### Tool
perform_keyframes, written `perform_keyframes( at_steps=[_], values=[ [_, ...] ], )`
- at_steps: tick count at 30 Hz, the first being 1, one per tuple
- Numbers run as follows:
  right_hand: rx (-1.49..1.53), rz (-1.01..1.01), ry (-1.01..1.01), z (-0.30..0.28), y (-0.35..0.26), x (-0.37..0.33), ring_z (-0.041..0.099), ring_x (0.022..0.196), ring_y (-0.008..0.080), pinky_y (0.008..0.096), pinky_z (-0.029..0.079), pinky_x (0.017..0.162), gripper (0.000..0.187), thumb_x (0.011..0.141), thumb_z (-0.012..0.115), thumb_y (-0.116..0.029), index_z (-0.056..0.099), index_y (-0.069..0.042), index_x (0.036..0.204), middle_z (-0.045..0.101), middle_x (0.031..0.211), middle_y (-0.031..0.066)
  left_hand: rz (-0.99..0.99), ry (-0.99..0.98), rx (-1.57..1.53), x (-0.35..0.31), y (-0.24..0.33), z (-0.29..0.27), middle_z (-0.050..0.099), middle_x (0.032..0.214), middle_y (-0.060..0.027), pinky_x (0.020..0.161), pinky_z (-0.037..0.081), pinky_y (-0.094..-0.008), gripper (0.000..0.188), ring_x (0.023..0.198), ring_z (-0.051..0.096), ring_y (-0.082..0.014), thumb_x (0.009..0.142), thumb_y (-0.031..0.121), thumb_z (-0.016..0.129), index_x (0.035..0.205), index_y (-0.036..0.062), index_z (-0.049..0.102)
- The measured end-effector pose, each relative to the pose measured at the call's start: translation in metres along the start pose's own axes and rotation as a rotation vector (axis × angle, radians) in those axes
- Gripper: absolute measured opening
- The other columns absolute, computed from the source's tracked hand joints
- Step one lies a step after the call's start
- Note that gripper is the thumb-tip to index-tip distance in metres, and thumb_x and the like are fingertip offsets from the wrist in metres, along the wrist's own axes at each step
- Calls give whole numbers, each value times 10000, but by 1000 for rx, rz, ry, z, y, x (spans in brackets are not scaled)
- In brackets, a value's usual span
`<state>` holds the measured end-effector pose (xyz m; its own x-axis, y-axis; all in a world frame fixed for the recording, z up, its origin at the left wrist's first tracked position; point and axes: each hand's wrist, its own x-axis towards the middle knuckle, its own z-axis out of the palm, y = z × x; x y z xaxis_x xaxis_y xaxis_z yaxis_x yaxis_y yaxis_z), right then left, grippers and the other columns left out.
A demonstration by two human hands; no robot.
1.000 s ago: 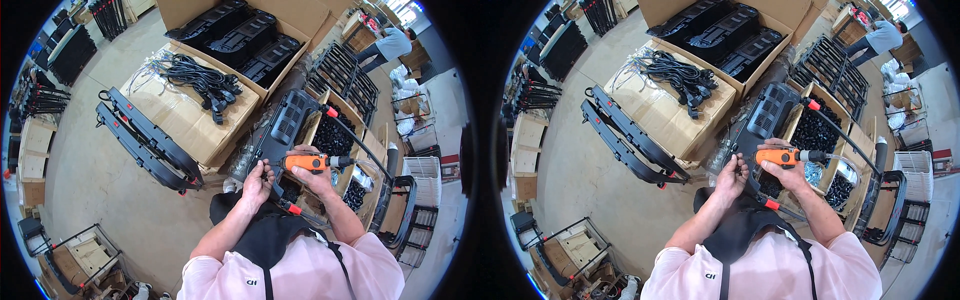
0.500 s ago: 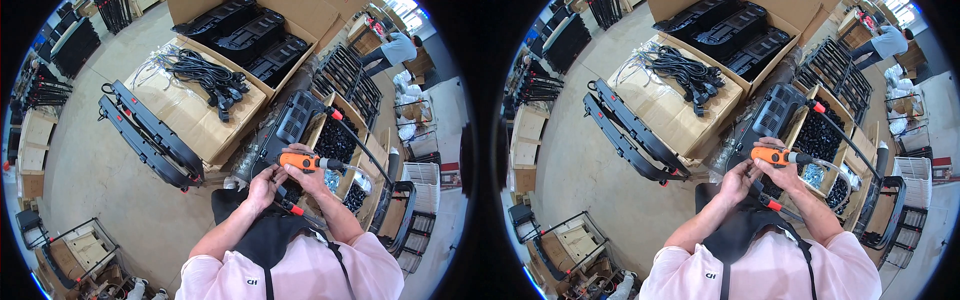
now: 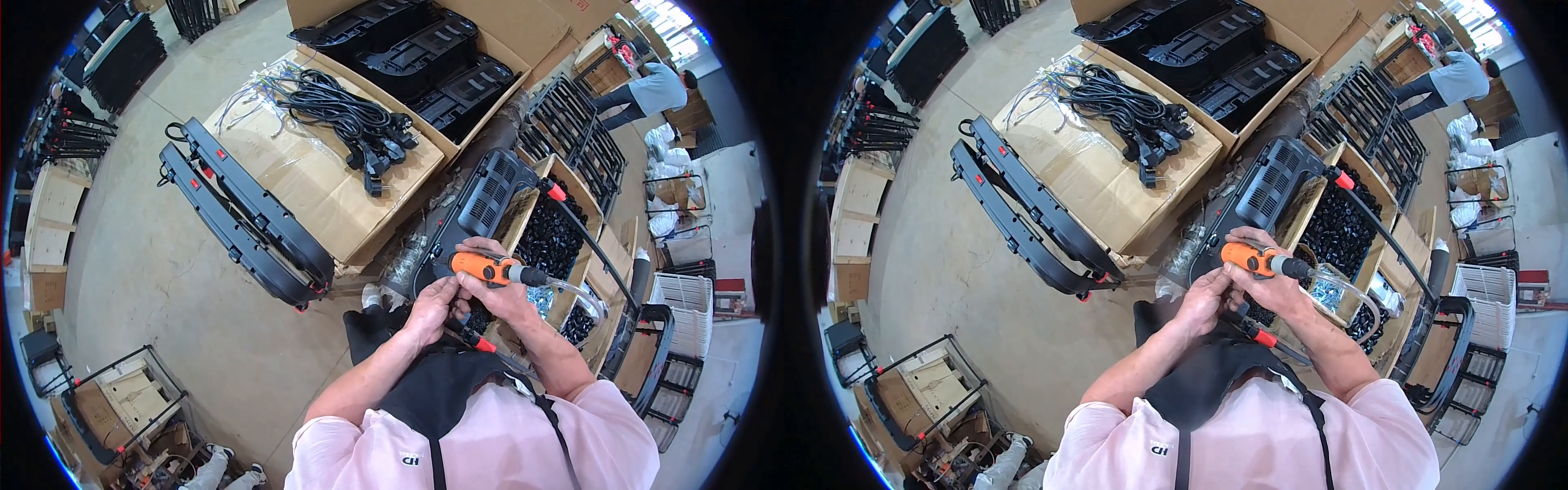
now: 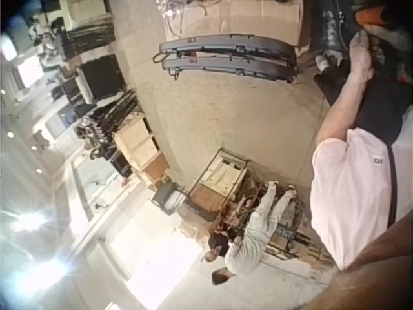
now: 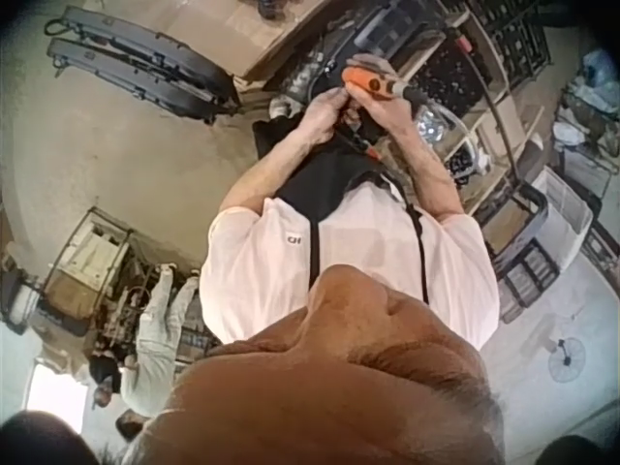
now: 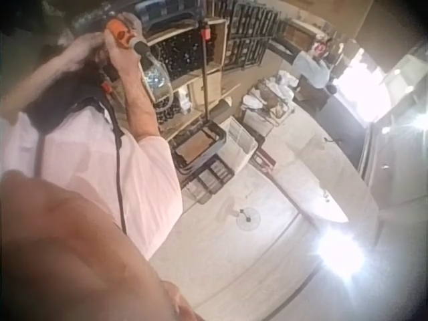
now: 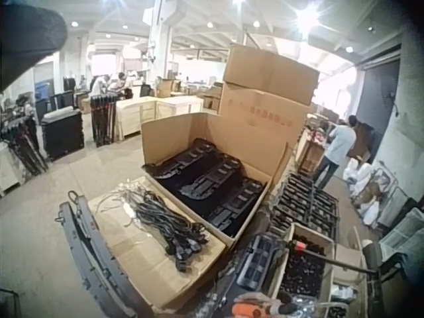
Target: Assembling a leaf blower by connecting electrical components and securing housing parts with an electric screwdriver.
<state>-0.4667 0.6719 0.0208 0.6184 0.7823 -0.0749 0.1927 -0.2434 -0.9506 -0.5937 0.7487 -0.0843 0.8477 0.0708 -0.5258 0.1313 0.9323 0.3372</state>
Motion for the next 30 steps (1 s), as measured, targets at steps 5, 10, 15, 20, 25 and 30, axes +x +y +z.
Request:
perform_keyframes(
  at_steps=[5, 10, 15, 20, 25, 30],
  values=[
    [-209, -151, -67, 8, 6, 8, 739, 1041, 197, 336, 593, 928, 428, 865, 802, -77, 676, -37, 1272, 755, 1157, 114, 39, -35, 128, 6, -4, -12, 635, 869, -3, 640, 471, -269, 230, 700, 567, -123, 1129, 288, 539, 1130, 79, 635],
    [-126, 5, -105, 10, 1, 11, 701, 1102, 176, 343, 574, 970, 403, 870, 800, -59, 669, -23, 1249, 724, 1283, 124, -10, -32, 47, -3, 0, -6, 644, 901, -15, 675, 505, -279, 212, 770, 601, -128, 1138, 231, 497, 1131, 68, 632],
    [-71, 34, -62, 4, -2, 7, 687, 1128, 183, 343, 556, 1005, 497, 869, 803, -54, 621, -11, 1329, 721, 1272, 123, -82, -20, 0, 2, 5, -2, 681, 1051, -80, 845, 600, -329, 239, 921, 677, -185, 1136, 199, 474, 1250, 37, 608],
    [208, 40, 292, -43, -28, -29, 689, 1176, 228, 382, 551, 1042, 575, 844, 797, -43, 564, 4, 1368, 710, 1292, 163, -142, 5, -48, 16, 11, 4, 671, 1121, -105, 892, 603, -368, 281, 959, 685, -221, 1134, 170, 439, 1320, 18, 585],
    [482, 195, 761, -96, -33, -115, 708, 1148, 284, 425, 560, 1035, 637, 804, 813, -100, 560, -5, 1381, 719, 1266, 196, -193, 11, 3, 56, 5, 32, 660, 1040, -63, 826, 601, -338, 264, 907, 679, -192, 1123, 144, 447, 1314, 35, 594],
    [675, 215, 1134, -90, -3, -246, 689, 1193, 312, 461, 509, 1091, 632, 838, 776, -104, 529, -28, 1415, 717, 1245, 223, -218, -133, 34, 102, -23, 90, 643, 1147, -91, 1051, 514, -413, 289, 1143, 638, -265, 1116, 162, 449, 1359, 28, 531]
  ],
)
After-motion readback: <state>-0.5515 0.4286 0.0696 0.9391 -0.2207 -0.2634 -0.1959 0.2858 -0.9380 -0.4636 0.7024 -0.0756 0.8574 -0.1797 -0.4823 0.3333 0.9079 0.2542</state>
